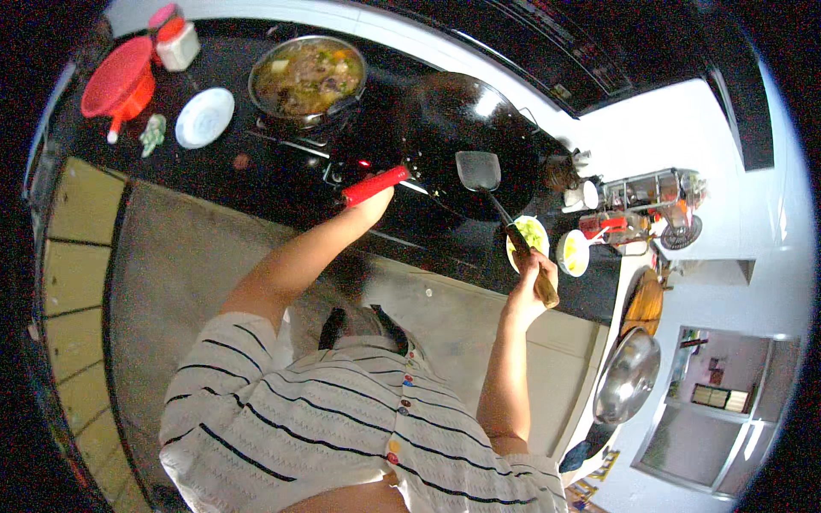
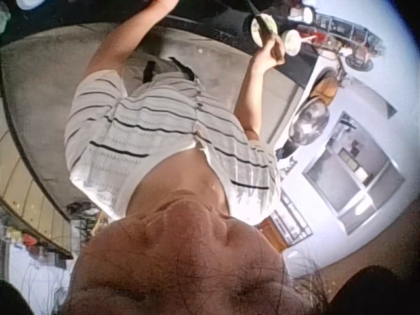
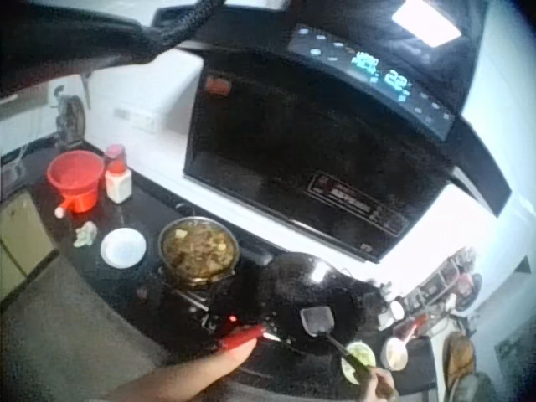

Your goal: The person cooks cabbage in a wok, transfers it to a plate, and rinses the wok at the sink. They then stir a simmering pot of soup and scramble eggs in the wok, using a spatula and chopsticks.

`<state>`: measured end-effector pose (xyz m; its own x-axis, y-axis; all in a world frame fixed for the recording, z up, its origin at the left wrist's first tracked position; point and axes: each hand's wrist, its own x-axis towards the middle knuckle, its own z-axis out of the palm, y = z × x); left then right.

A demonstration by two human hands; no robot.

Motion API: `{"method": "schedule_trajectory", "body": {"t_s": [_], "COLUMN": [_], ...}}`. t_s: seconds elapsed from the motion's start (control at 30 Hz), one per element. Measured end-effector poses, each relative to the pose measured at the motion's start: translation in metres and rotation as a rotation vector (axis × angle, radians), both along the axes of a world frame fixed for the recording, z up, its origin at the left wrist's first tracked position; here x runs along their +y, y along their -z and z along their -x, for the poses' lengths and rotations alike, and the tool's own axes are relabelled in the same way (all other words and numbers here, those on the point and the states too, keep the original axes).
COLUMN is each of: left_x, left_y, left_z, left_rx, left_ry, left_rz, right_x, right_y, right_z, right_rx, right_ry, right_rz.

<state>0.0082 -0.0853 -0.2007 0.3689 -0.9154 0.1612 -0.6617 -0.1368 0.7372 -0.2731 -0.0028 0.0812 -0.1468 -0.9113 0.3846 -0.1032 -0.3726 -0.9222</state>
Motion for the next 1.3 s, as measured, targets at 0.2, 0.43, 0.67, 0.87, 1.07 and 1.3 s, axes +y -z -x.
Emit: {"method": "schedule_trajectory", "body": {"t_s": [0.2, 0.43, 0.67, 0.87, 1.07, 1.3], "left_x": [-0.021, 0.0, 0.009, 0.005, 0.001, 0.049], "left_y": [0.006, -0.036, -0.067, -0.054, -0.05, -0.073], "left_z": [0.007, 0.03, 0.026, 0.035, 0.031, 0.016], "left_rx": [-0.115, 0.086, -0.211, -0.353, -0.209, -0.346], "left_ry": [-0.051, -0.423, -0.001, -0.022, -0.013, -0.142], "left_rz": [0.151, 0.608, 0.035, 0.047, 0.138, 0.09], "right_x": [-0.01, -0.02, -0.013, 0.001, 0.009, -0.006], "right_y": [0.0, 0.004, 0.002, -0.003, -0.013, -0.021], "right_z": [-0.021, -0.025, -0.031, -0.041, -0.045, -0.018], "right_rx": [0.151, 0.102, 0.132, 0.039, 0.076, 0.068], "right_ry": [0.002, -0.029, 0.127, 0.144, 0.157, 0.114], "right_rz": [0.112, 0.078, 0.079, 0.06, 0.043, 0.071]}}
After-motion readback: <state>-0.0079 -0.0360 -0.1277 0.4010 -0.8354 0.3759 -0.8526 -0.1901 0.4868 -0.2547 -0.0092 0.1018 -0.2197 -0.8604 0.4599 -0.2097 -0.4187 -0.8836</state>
